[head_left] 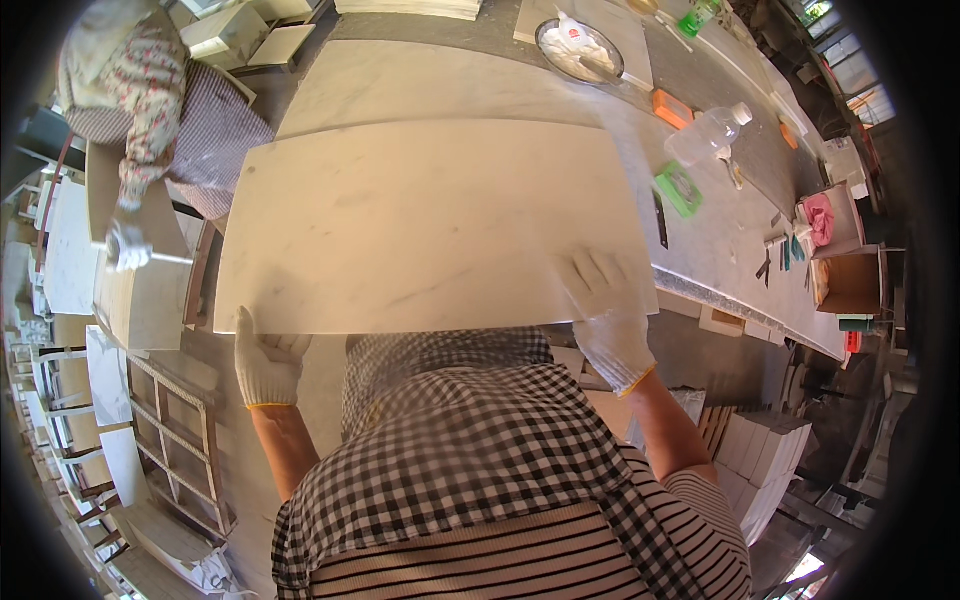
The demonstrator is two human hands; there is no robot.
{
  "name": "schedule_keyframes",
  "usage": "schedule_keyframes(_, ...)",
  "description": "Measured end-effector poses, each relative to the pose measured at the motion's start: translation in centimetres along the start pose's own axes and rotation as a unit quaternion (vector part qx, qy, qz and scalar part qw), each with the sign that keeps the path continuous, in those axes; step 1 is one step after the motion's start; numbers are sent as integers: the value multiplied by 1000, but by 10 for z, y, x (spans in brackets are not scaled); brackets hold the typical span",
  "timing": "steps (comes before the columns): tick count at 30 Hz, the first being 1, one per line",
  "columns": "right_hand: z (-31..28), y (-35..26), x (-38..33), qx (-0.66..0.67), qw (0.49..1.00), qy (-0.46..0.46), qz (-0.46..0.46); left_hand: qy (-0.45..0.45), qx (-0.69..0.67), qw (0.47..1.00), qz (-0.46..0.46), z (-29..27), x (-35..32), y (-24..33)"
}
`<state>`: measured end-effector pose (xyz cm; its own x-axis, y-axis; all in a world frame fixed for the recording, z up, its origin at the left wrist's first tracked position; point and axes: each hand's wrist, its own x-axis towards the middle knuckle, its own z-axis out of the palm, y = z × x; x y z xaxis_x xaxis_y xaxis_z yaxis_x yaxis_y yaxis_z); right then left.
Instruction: The person wipes a large white rectangular panel with a green sponge, then lifts and places it on a metal rack. The person repeats the process with another panel, wiping and stacking it on the rack.
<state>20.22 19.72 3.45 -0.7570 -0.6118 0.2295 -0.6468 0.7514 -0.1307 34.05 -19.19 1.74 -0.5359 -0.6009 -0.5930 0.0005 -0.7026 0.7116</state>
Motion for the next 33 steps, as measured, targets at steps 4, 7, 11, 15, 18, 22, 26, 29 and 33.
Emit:
schedule_keyframes(4,2,-1,-1,-2,1000,6,-1,-1,-7,1000,-5,-2,3,-2)
schedule_keyframes(7,2,-1,-2,-4,1000,11,-2,2,-8,1000,-8,-4,4,-3)
schedule_keyframes(11,2,-4,0,-1,1000,2,-3,-4,-20,1000,-10,-4,5,-5)
schedule_keyframes(15,2,-7,0,3,1000,10,-3,0,-40,999,-15,-5,6,-9)
schedule_keyframes(18,5,-5,-1,-10,1000,7,-8,27,-56,998,-28,-6,8,-13)
schedule_keyframes(22,11,0,-4,-34,999,3,-18,35,-34,999,-23,-9,9,-16)
schedule_keyframes(26,22,1,-11,-20,1000,21,0,33,-34,998,-30,-12,13,-18)
schedule_keyframes(29,31,3,-15,-4,999,32,5,13,-21,999,-35,-15,18,-20)
schedule_keyframes(33,40,8,-21,-16,1000,15,7,23,-2,999,-27,-23,25,-29)
